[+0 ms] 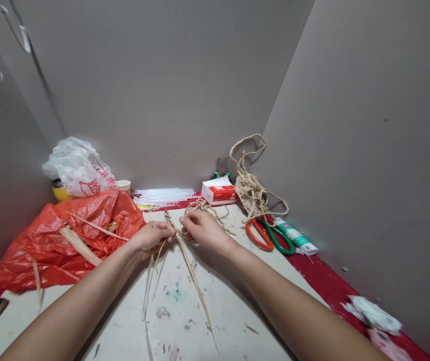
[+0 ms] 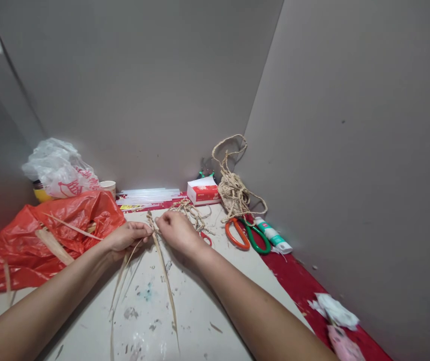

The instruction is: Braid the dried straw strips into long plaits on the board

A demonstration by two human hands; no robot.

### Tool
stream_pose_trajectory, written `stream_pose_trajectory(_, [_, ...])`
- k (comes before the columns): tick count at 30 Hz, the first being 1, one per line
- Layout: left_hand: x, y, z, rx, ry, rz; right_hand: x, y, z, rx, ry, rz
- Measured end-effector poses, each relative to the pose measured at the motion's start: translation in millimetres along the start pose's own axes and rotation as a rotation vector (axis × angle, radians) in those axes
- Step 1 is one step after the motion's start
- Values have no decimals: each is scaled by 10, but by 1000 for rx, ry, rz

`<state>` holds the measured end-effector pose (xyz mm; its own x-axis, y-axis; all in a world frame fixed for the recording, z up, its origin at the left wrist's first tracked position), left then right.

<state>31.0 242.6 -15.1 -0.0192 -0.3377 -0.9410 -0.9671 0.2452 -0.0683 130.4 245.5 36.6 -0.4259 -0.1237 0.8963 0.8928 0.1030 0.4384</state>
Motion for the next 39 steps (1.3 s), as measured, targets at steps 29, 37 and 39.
stream_pose_trajectory(29, [-162,110,11,-9,-150,273,-441,-759,-266,587,-719,890])
stream_pose_trajectory(37, [-85,-48,-92,215,-10,186,-511,-664,-173,347,-627,720])
stream_pose_trajectory(39, [-81,-63,-109,220,2,212,-541,-643,-169,288,-613,664])
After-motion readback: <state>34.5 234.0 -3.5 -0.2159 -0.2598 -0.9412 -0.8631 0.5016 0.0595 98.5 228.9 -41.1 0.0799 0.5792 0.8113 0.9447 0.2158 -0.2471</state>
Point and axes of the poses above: each hand's wrist, its own z-axis towards the middle knuckle, its own y-axis out of the back of the hand, x = y × z, the point moved 10 cm from there along z, towards the middle knuckle, and after that the axes turned 7 degrees about -x, right-handed, at the moved point
